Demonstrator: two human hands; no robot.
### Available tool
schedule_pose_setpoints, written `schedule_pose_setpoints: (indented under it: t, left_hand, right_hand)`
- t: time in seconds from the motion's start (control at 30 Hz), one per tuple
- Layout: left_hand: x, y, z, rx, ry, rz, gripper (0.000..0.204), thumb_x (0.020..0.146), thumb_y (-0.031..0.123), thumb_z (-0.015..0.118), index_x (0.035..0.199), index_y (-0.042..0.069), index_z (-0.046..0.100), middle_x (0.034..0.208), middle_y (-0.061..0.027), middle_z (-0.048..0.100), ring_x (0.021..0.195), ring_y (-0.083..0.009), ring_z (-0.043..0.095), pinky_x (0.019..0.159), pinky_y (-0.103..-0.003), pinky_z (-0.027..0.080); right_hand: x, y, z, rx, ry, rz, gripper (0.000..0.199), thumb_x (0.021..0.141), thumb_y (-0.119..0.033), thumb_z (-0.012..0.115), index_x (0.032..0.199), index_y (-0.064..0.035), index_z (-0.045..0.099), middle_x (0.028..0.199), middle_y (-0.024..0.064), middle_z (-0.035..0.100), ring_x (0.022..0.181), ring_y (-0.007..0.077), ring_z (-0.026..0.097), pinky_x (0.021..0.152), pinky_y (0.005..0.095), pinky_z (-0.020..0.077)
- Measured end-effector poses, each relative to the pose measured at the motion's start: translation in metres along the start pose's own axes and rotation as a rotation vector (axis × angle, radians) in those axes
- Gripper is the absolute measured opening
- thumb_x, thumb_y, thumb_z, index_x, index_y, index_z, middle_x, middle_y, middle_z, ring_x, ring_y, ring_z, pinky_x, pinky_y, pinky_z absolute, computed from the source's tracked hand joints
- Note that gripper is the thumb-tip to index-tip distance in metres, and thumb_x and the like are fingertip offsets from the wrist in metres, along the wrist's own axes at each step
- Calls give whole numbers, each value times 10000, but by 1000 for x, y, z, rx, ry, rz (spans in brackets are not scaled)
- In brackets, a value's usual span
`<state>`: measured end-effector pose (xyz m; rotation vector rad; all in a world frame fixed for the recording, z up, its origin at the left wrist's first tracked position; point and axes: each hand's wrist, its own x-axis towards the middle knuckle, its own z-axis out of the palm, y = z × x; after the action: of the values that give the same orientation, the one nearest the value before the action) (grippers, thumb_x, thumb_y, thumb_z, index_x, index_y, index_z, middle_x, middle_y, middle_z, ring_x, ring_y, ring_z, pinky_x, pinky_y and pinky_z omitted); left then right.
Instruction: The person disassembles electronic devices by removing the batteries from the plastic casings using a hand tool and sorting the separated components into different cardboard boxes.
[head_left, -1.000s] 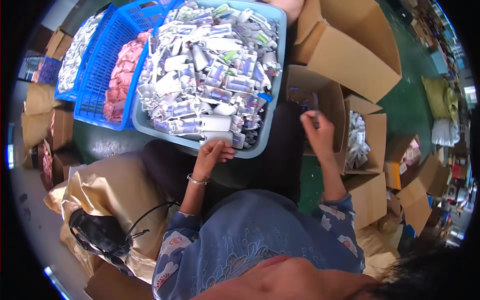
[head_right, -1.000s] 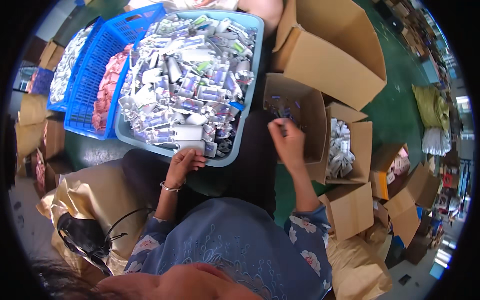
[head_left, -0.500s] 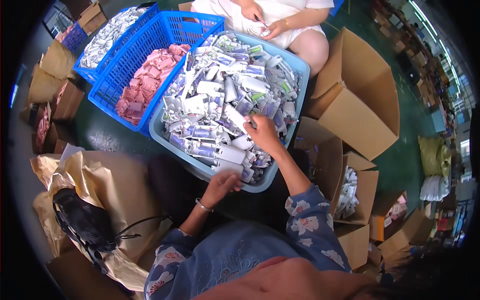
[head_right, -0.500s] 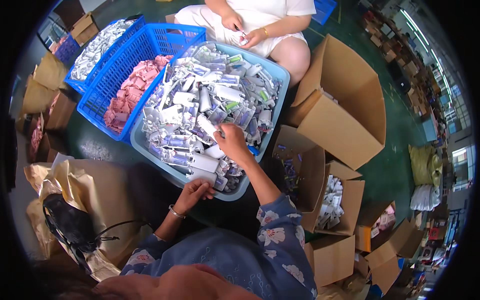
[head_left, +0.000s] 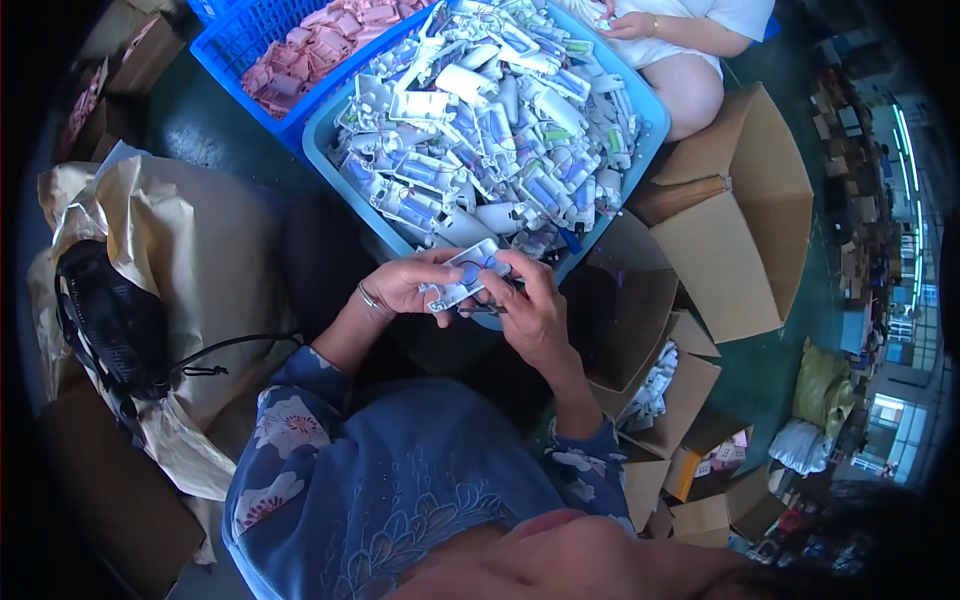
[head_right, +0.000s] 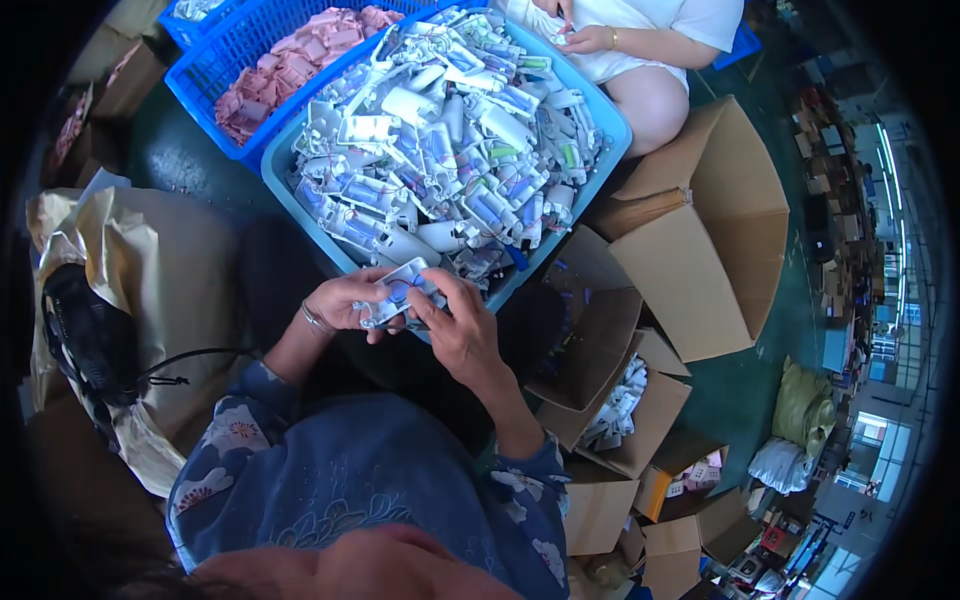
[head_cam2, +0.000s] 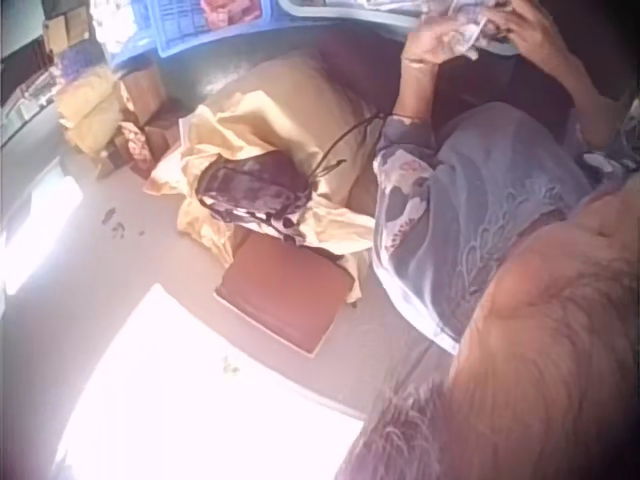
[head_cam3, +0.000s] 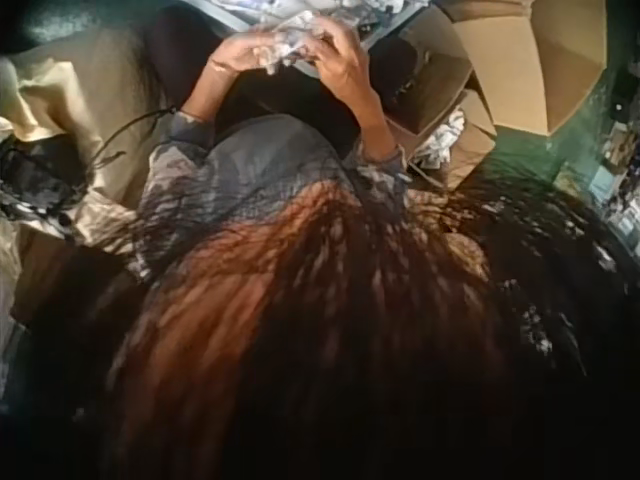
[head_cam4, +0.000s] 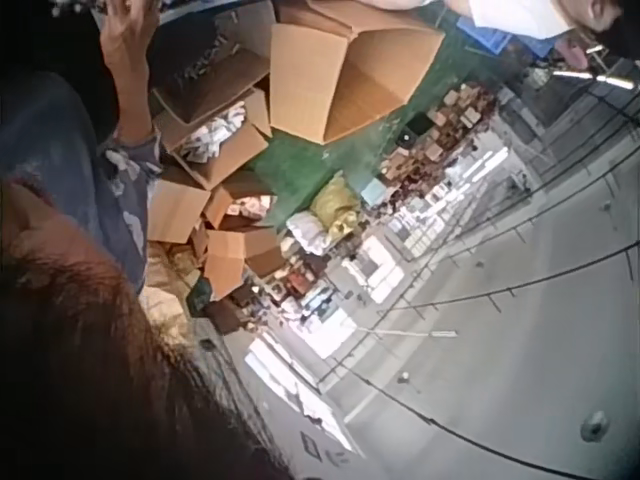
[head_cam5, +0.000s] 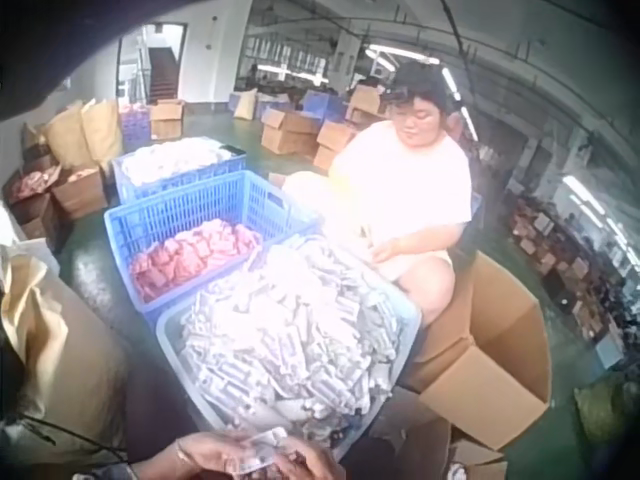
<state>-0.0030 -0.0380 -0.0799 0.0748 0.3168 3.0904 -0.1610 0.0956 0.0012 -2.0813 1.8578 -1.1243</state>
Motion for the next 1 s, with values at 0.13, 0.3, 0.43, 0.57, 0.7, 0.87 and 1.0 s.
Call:
schedule_pose_setpoints:
  t: [0.13,0.3,0.43,0.57,0.7,0.87,1.0]
  left_hand:
    - [3,-7,35,269,218,114,437,903,106,517,1313,64,374,1073,-133,575,823,-164,567,623,-280,462]
    - [3,-18,50,491,355,287,453,864,72,574,1283,68,401,1006,-72,574,809,-116,543,630,-237,419]
    - [3,-22,66,481,367,282,427,936,298,491,1255,17,443,945,-35,558,741,-83,495,617,-215,407]
    - [1,-28,71,552,482,267,450,944,372,456,1223,19,484,874,-11,567,679,-71,480,566,-204,391]
    - [1,-34,82,850,555,270,334,944,288,485,1155,34,531,847,-3,590,655,-57,481,551,-196,383]
    - [1,-40,88,1053,601,202,326,957,268,459,1143,10,529,803,-21,597,613,-57,496,533,-188,392]
    - [-7,-45,85,1052,534,153,250,952,241,476,1068,25,525,738,-8,560,560,-46,461,486,-175,359]
  right_hand:
    - [-14,-3,-2,355,118,400,402,788,1,603,1172,-101,547,997,122,576,738,272,603,642,333,511]
    - [-30,-12,-2,224,14,588,299,905,-162,545,1172,-32,508,747,126,607,623,237,618,587,326,494]
    - [-33,-18,-12,451,74,459,282,899,-161,547,1137,-13,513,761,163,601,663,277,619,593,334,465]
    - [-38,-19,-18,271,52,375,203,890,-112,548,1036,26,582,747,157,603,600,237,591,559,312,450]
    - [-34,-26,-28,179,3,421,183,877,-110,554,982,34,597,754,191,605,623,323,600,552,334,458]
    - [-37,-25,-36,103,-99,397,113,841,-109,577,874,-1,587,722,192,581,625,359,573,543,393,448]
    - [-38,-15,-45,94,-256,276,145,835,-124,569,757,-9,526,659,173,551,605,347,578,531,417,455]
